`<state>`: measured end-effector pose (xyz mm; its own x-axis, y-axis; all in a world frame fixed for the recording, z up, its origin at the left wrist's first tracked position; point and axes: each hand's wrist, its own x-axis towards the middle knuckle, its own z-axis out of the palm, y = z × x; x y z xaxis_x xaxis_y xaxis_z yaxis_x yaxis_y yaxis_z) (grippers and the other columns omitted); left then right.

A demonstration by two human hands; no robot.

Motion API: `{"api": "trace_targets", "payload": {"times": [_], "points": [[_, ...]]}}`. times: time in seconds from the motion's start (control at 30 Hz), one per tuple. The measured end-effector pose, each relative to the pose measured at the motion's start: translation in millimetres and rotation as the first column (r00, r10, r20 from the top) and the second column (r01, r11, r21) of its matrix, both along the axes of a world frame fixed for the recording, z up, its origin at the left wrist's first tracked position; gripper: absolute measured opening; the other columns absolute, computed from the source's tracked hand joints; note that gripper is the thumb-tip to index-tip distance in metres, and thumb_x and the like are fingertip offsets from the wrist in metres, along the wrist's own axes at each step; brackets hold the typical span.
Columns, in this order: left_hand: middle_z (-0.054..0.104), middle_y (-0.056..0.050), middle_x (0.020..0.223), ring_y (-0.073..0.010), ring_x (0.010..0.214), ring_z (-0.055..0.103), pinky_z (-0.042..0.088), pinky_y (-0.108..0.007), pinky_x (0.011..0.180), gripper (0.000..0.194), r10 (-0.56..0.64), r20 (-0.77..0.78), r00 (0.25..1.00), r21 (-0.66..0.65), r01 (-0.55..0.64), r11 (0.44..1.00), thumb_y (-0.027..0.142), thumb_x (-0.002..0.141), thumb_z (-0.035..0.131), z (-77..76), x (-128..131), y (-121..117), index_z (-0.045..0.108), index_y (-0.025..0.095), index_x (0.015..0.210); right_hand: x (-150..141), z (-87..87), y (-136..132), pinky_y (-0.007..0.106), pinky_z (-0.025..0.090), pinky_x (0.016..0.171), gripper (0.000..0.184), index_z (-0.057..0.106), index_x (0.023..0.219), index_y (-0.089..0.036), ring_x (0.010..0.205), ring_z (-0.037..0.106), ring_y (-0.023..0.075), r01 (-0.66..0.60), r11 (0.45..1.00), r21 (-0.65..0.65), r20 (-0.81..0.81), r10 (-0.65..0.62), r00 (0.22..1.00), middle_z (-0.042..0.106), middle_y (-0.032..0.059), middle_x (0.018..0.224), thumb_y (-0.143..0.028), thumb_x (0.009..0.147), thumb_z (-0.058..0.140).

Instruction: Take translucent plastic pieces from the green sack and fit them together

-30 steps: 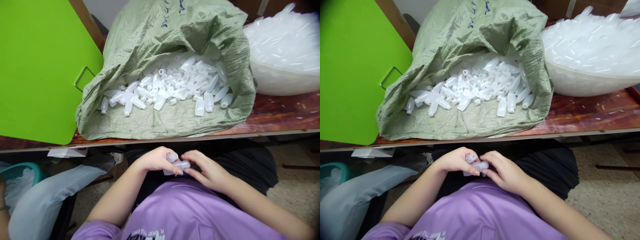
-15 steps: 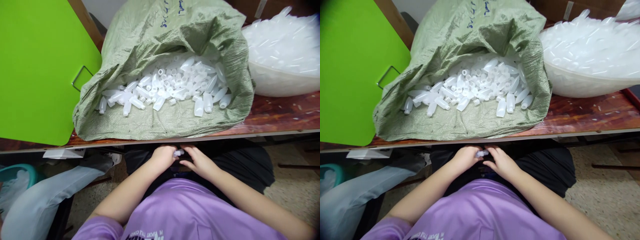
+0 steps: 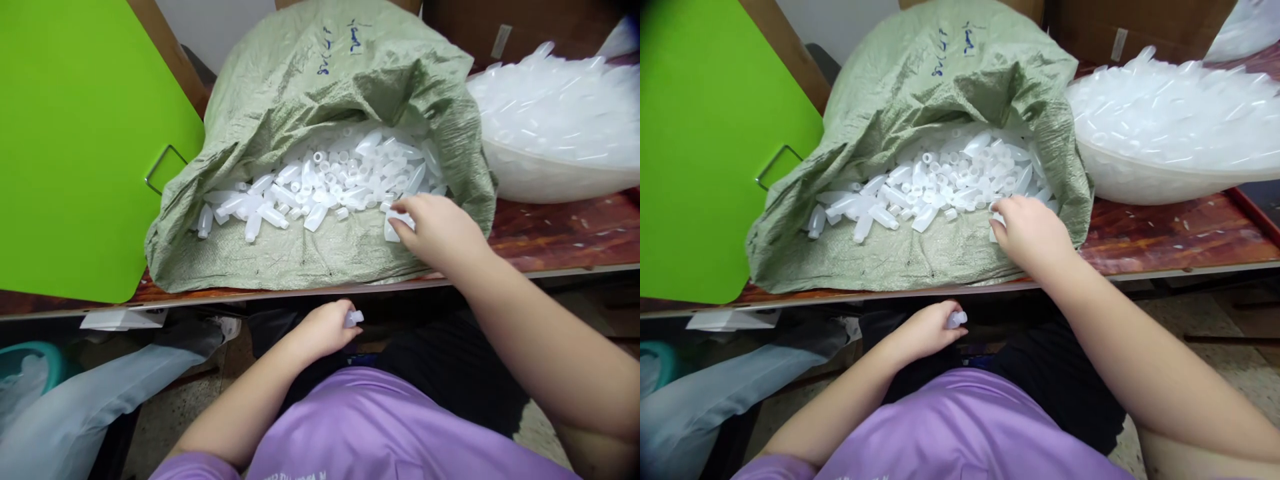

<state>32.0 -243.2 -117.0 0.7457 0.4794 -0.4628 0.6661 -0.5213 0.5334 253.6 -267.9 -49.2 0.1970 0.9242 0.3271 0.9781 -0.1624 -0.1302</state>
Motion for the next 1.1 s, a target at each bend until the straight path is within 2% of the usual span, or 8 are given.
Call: {"api": "trace_targets", "payload": {"times": [0.2,0.43,0.5,0.57,0.77,0.93,1.03,1.1], "points": [[0.058,-0.003,0.093,-0.0134,0.077,0.053,0.042,-0.024,0.068,0.022,0.084,0.196,0.977,-0.166,-0.051,0.985,0.023,0.077,0.048,36.4,-24,-4,0.05,0.019,0.098,7,-2.3,56,0.045,0.042,0.079,0.03,0.063,0.093,-0.001,0.095,0.054,0.0361,0.005,0.979,-0.202,0.098,0.015,0.995,0.063,0.0263,0.093,-0.027,0.082,0.052],[0.05,0.001,0.082,-0.0093,0.069,0.044,0.037,-0.023,0.066,0.028,0.253,0.342,0.905,-0.542,-0.029,0.84,0.037,0.082,0.052,47.3,-31,1,0.052,0.018,0.102,-15,11.5,23,0.038,0.044,0.08,0.042,0.05,0.123,-0.011,0.092,0.055,0.0261,-0.1,0.991,-0.085,-0.089,0.092,0.992,0.056,0.0174,0.102,-0.035,0.092,0.036],[0.046,0.003,0.076,-0.0077,0.066,0.041,0.035,-0.021,0.063,0.021,0.336,0.361,0.87,-0.653,-0.021,0.757,0.031,0.079,0.055,48.7,-27,0,0.052,0.017,0.095,-31,12.4,-2,0.034,0.045,0.082,0.032,0.054,0.114,-0.016,0.09,0.056,0.0204,-0.374,0.927,0.006,-0.354,0.352,0.867,0.056,0.0115,0.099,-0.034,0.091,0.039],[0.044,0.004,0.071,-0.0065,0.062,0.038,0.033,-0.02,0.059,0.013,0.409,0.37,0.834,-0.731,-0.01,0.682,0.022,0.074,0.058,50.4,-22,-3,0.051,0.015,0.083,-48,7.7,-26,0.029,0.046,0.078,0.023,0.053,0.108,-0.019,0.087,0.056,0.0166,-0.621,0.777,0.109,-0.545,0.568,0.616,0.057,0.0074,0.094,-0.03,0.09,0.045],[0.045,0.006,0.059,-0.0037,0.051,0.037,0.028,-0.018,0.049,0.013,0.425,0.322,0.846,-0.865,0.081,0.495,0.006,0.057,0.054,50.9,-12,-7,0.051,0.014,0.066,-65,-18.5,-63,0.025,0.047,0.074,0.023,0.056,0.101,-0.022,0.083,0.059,0.0128,-0.565,0.746,0.352,-0.751,0.586,0.306,0.062,0.003,0.09,-0.021,0.079,0.064],[0.059,0.003,0.06,-0.0082,0.051,0.049,0.036,-0.021,0.051,0.024,0.214,0.214,0.953,-0.967,0.177,0.183,0.006,0.045,0.059,31.1,-10,1,0.058,0.013,0.068,-58,-20.8,-65,0.028,0.048,0.078,0.021,0.061,0.099,-0.022,0.087,0.061,0.0136,-0.619,0.666,0.417,-0.817,0.572,0.065,0.067,0.0046,0.093,-0.018,0.079,0.064],[0.061,0.001,0.06,-0.0111,0.051,0.051,0.038,-0.024,0.051,0.026,0.094,0.16,0.983,-0.987,0.157,0.034,0.009,0.04,0.063,22.3,-6,3,0.057,0.013,0.065,-58,-18.9,-66,0.028,0.047,0.077,0.019,0.062,0.101,-0.02,0.085,0.061,0.0136,-0.675,0.625,0.392,-0.796,0.598,0.091,0.069,0.0055,0.092,-0.024,0.082,0.061],[0.058,0.001,0.059,-0.0098,0.05,0.047,0.035,-0.024,0.05,0.021,0.091,0.135,0.987,-0.985,0.124,0.117,0.012,0.042,0.063,21.8,-4,3,0.057,0.013,0.063,-59,-20.9,-66,0.026,0.046,0.07,0.02,0.064,0.093,-0.018,0.075,0.06,0.0133,-0.668,0.683,0.295,-0.746,0.601,0.285,0.068,0.0051,0.082,-0.034,0.081,0.061]]}}
